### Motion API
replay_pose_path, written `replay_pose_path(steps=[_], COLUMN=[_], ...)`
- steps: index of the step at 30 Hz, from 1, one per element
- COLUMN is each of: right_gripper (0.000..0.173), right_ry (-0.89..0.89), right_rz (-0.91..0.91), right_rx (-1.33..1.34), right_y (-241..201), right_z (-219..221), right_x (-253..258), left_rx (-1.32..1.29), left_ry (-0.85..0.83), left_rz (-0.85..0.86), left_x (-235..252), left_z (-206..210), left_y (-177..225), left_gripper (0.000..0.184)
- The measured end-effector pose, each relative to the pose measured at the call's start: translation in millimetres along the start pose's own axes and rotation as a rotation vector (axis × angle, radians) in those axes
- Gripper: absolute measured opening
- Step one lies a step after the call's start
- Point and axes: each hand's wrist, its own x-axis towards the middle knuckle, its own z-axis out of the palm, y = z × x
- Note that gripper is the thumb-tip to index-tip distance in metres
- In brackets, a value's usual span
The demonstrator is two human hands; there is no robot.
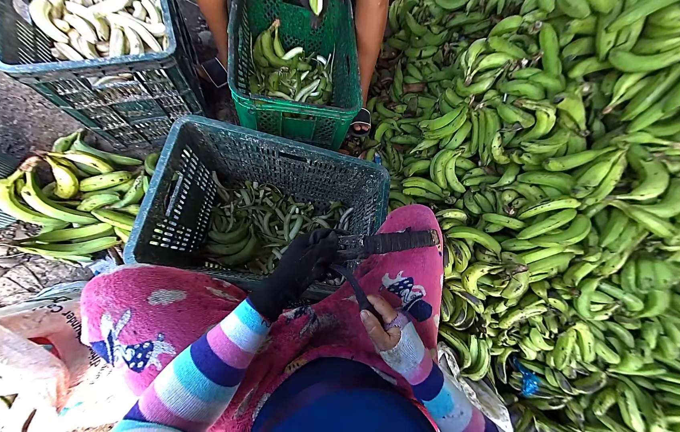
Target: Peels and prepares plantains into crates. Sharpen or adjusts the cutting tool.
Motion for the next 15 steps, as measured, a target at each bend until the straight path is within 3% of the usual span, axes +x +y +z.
replay_pose_path(steps=[15], right_gripper=[0.034], right_ry=[0.096], right_rz=[-0.025], right_rx=[0.049], right_y=[5.8], right_z=[0.6], right_x=[-4.3], left_rx=[-0.006], left_ry=[0.021], left_rz=[0.02], left_x=[5.2], left_z=[-6.3], left_y=[-2.5], left_gripper=[0.025])
